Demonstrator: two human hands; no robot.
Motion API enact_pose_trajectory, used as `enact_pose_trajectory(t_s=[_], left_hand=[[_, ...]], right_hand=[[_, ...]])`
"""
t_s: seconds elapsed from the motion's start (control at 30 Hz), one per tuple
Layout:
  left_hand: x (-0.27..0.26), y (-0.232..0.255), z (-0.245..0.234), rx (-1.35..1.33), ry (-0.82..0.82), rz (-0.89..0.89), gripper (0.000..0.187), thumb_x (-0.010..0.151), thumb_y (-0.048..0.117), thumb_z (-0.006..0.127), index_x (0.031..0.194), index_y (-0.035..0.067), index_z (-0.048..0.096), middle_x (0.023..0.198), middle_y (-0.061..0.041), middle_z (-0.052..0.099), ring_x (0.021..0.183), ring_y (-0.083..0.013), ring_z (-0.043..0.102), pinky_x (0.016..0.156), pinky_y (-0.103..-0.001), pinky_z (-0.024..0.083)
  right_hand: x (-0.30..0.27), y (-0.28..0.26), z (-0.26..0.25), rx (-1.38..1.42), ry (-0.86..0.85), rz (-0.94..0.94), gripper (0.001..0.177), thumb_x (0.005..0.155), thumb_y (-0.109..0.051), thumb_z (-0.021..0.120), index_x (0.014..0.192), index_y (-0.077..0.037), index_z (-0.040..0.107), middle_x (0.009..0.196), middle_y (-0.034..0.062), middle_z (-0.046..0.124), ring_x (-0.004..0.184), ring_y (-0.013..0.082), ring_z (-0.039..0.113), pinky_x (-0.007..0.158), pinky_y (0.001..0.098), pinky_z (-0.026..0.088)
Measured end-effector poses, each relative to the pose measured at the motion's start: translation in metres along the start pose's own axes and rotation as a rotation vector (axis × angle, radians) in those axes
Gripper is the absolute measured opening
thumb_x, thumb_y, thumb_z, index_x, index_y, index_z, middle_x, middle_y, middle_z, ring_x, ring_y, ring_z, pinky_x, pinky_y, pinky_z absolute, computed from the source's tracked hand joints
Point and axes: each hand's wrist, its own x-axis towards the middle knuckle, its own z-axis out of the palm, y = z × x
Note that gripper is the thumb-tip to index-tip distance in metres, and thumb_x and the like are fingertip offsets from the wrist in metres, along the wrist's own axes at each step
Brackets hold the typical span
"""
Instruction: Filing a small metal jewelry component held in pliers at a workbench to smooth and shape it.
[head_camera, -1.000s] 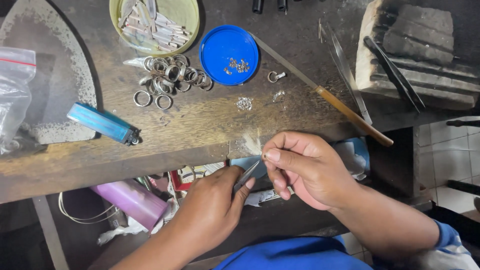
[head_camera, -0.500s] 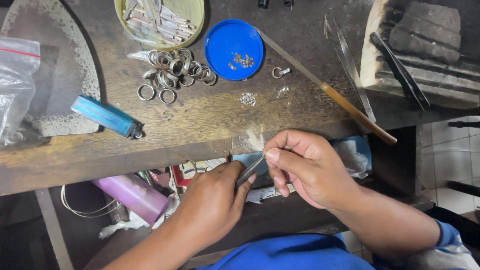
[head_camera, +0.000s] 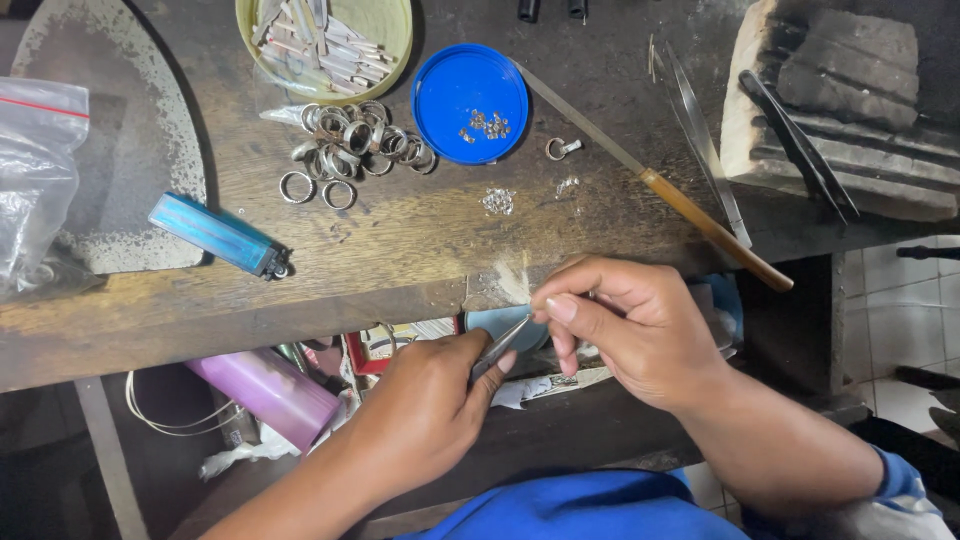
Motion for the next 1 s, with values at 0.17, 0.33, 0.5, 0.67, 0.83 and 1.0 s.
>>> enact_pose_trajectory(t_s=[0.17,0.33,0.5,0.67,0.83,1.0], left_hand=[[-0.0006,0.0011,-0.0027,-0.094,-0.037,0.028,0.029,0.088,0.026,0.047,0.067,0.007,0.046,0.053,-0.01,0.053,0.048,-0.0285,0.05,0.049,-0.035,0.036],[-0.0009,0.0012,-0.0036,-0.111,-0.052,0.045,0.03,0.089,0.026,0.047,0.066,0.007,0.046,0.052,-0.01,0.052,0.046,-0.0271,0.047,0.049,-0.035,0.035],[-0.0009,0.0032,-0.0061,-0.124,-0.085,0.041,0.03,0.089,0.028,0.045,0.067,0.008,0.047,0.053,-0.009,0.053,0.047,-0.0252,0.048,0.05,-0.034,0.036],[-0.0008,0.0049,-0.0077,-0.118,-0.112,0.02,0.03,0.089,0.029,0.045,0.067,0.009,0.047,0.053,-0.008,0.054,0.047,-0.0247,0.049,0.05,-0.034,0.036],[-0.0002,0.0052,-0.0081,-0.116,-0.081,0.053,0.028,0.088,0.029,0.046,0.069,0.008,0.049,0.053,-0.009,0.055,0.046,-0.0261,0.051,0.049,-0.034,0.037],[0.0004,0.005,-0.0079,-0.11,-0.085,0.06,0.027,0.087,0.029,0.046,0.07,0.008,0.05,0.054,-0.009,0.055,0.048,-0.0257,0.052,0.05,-0.034,0.037]], right_hand=[[-0.0007,-0.0017,-0.002,-0.133,-0.048,-0.051,0.012,0.077,0.005,0.056,0.089,0.004,0.058,0.083,0.0142,0.055,0.048,0.015,0.055,0.046,0.021,0.051],[0.0004,-0.0019,-0.0013,-0.123,-0.089,-0.087,0.011,0.077,0.003,0.058,0.088,0.004,0.058,0.078,0.0143,0.055,0.048,0.015,0.054,0.047,0.0212,0.05],[0.0004,0.0003,-0.0016,-0.134,-0.098,-0.149,0.01,0.077,0.004,0.058,0.087,0.004,0.058,0.08,0.0153,0.056,0.048,0.015,0.055,0.048,0.0208,0.051],[0.0007,0.0001,-0.0005,-0.175,-0.082,-0.206,0.008,0.076,0.004,0.059,0.084,0.004,0.059,0.079,0.0144,0.056,0.049,0.0134,0.054,0.047,0.019,0.051],[0.0021,-0.0013,0.0001,-0.183,-0.081,-0.234,0.007,0.076,0.004,0.06,0.083,0.004,0.059,0.078,0.0147,0.057,0.048,0.0136,0.054,0.047,0.0191,0.051],[0.0018,0.0012,-0.0012,-0.183,-0.077,-0.213,0.007,0.076,0.001,0.06,0.083,0.003,0.06,0.078,0.0141,0.057,0.048,0.0128,0.054,0.047,0.0179,0.052]])
